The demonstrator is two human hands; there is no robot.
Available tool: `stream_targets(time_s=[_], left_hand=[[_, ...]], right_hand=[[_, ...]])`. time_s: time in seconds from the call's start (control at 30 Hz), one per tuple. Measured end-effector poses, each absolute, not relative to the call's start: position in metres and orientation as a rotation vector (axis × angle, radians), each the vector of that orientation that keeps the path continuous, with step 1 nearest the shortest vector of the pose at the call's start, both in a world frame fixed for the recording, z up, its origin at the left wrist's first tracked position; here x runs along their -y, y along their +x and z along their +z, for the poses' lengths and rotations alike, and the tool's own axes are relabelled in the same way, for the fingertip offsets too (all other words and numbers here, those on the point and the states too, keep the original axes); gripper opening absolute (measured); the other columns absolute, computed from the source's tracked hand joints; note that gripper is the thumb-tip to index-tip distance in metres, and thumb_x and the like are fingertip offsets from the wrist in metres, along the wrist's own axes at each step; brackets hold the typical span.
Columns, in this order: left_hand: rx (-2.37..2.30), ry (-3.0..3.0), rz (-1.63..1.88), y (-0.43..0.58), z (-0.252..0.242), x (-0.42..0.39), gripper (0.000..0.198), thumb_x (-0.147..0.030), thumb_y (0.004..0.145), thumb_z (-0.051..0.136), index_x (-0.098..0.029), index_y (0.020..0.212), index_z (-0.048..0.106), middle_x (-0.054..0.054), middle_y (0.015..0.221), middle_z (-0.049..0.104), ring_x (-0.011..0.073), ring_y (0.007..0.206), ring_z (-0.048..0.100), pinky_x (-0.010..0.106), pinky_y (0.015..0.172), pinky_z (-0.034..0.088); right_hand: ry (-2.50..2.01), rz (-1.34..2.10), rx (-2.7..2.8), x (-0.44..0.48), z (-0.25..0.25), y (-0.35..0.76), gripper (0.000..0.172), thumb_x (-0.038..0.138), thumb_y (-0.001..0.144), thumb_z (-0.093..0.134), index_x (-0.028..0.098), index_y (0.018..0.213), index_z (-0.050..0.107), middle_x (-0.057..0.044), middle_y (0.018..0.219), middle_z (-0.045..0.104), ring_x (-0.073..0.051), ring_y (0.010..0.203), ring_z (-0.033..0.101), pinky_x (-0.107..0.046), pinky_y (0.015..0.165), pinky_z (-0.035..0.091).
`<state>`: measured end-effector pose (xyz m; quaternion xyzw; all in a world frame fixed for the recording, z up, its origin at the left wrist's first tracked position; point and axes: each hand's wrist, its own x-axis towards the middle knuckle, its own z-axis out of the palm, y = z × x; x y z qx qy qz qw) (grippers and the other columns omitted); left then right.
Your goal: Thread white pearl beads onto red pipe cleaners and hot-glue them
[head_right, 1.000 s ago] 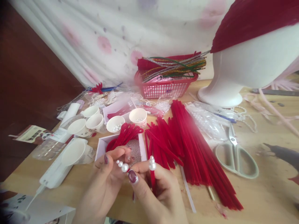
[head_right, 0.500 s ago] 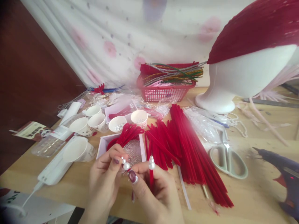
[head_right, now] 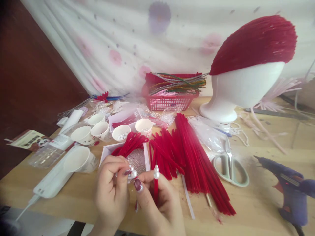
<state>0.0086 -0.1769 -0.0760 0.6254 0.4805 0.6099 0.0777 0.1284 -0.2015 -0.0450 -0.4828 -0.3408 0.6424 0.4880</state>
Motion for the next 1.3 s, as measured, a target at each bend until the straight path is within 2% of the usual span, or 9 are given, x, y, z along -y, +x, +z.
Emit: stream_targets(time_s=[0.33, 0.5, 0.57, 0.67, 0.77, 0.9, 1.0, 1.2, 1.3], left_hand=[[-1.453, 2.113, 1.759, 0.004, -0.072, 0.178, 0.021, -0.003, 0.088, 0.056, -0.024, 0.088, 0.057, 0.002, 0.079, 0.060, 0.0203, 0.075, 0.059, 0.032, 0.072, 0.048], [-1.320, 1.709, 1.704, 0.006, -0.066, 0.186, 0.031, -0.016, 0.101, 0.046, -0.024, 0.071, 0.050, 0.000, 0.068, 0.052, 0.0180, 0.067, 0.054, 0.030, 0.066, 0.045], [-1.343, 1.556, 1.757, 0.002, -0.060, 0.187, 0.037, -0.023, 0.102, 0.048, -0.023, 0.067, 0.056, 0.000, 0.066, 0.054, 0.0174, 0.066, 0.055, 0.029, 0.065, 0.046], [-1.443, 1.402, 1.827, -0.011, -0.055, 0.187, 0.022, -0.027, 0.095, 0.065, -0.023, 0.076, 0.077, 0.002, 0.075, 0.067, 0.0179, 0.071, 0.061, 0.025, 0.061, 0.049], [-1.334, 1.232, 1.915, -0.028, -0.057, 0.185, 0.004, -0.026, 0.082, 0.081, -0.026, 0.078, 0.083, 0.001, 0.078, 0.073, 0.0158, 0.072, 0.065, 0.021, 0.059, 0.053], [-1.059, 1.071, 1.990, -0.038, -0.056, 0.180, 0.017, -0.030, 0.068, 0.093, -0.022, 0.065, 0.078, -0.002, 0.064, 0.067, 0.0111, 0.058, 0.061, 0.019, 0.054, 0.054], [-0.928, 1.009, 1.896, -0.031, -0.051, 0.180, 0.033, -0.040, 0.075, 0.088, -0.019, 0.061, 0.067, -0.004, 0.058, 0.057, 0.0100, 0.051, 0.056, 0.021, 0.049, 0.052], [-0.854, 1.108, 1.645, -0.015, -0.058, 0.189, 0.055, -0.048, 0.101, 0.053, -0.020, 0.055, 0.047, -0.004, 0.046, 0.044, 0.0123, 0.047, 0.048, 0.024, 0.051, 0.046], [-1.032, 1.330, 1.541, -0.010, -0.062, 0.192, 0.049, -0.040, 0.096, 0.064, -0.021, 0.052, 0.056, -0.002, 0.050, 0.056, 0.0125, 0.051, 0.053, 0.024, 0.054, 0.045]], right_hand=[[-1.216, 1.312, 0.852, 0.200, -0.051, 0.126, 0.033, 0.054, 0.080, 0.080, 0.022, 0.077, 0.073, 0.005, 0.054, 0.053, -0.010, 0.047, 0.039, -0.023, 0.048, 0.040], [-1.258, 1.277, 0.872, 0.196, -0.052, 0.131, 0.034, 0.055, 0.082, 0.078, 0.022, 0.076, 0.071, 0.005, 0.054, 0.053, -0.010, 0.048, 0.037, -0.023, 0.043, 0.026], [-1.262, 1.304, 0.848, 0.194, -0.053, 0.134, 0.036, 0.056, 0.080, 0.079, 0.022, 0.077, 0.070, 0.005, 0.054, 0.053, -0.009, 0.048, 0.036, -0.022, 0.043, 0.023], [-1.223, 1.356, 0.816, 0.191, -0.057, 0.140, 0.039, 0.058, 0.078, 0.081, 0.020, 0.078, 0.069, 0.007, 0.052, 0.050, -0.008, 0.048, 0.034, -0.021, 0.044, 0.022], [-1.133, 1.432, 0.802, 0.186, -0.065, 0.145, 0.038, 0.056, 0.082, 0.079, 0.020, 0.083, 0.068, 0.008, 0.052, 0.046, -0.007, 0.046, 0.031, -0.019, 0.044, 0.022], [-0.986, 1.531, 0.768, 0.183, -0.073, 0.148, 0.031, 0.050, 0.088, 0.077, 0.021, 0.087, 0.066, 0.009, 0.058, 0.042, -0.006, 0.047, 0.029, -0.018, 0.044, 0.023], [-0.910, 1.602, 0.761, 0.184, -0.072, 0.145, 0.032, 0.051, 0.086, 0.078, 0.022, 0.092, 0.068, 0.010, 0.059, 0.039, -0.006, 0.048, 0.024, -0.018, 0.044, 0.020], [-1.039, 1.594, 0.762, 0.191, -0.059, 0.140, 0.045, 0.059, 0.077, 0.084, 0.020, 0.095, 0.070, 0.012, 0.057, 0.033, -0.005, 0.050, 0.018, -0.022, 0.047, 0.013], [-1.045, 1.628, 0.765, 0.191, -0.058, 0.140, 0.045, 0.061, 0.078, 0.082, 0.020, 0.089, 0.067, 0.013, 0.055, 0.028, -0.006, 0.049, 0.016, -0.022, 0.046, 0.012]])
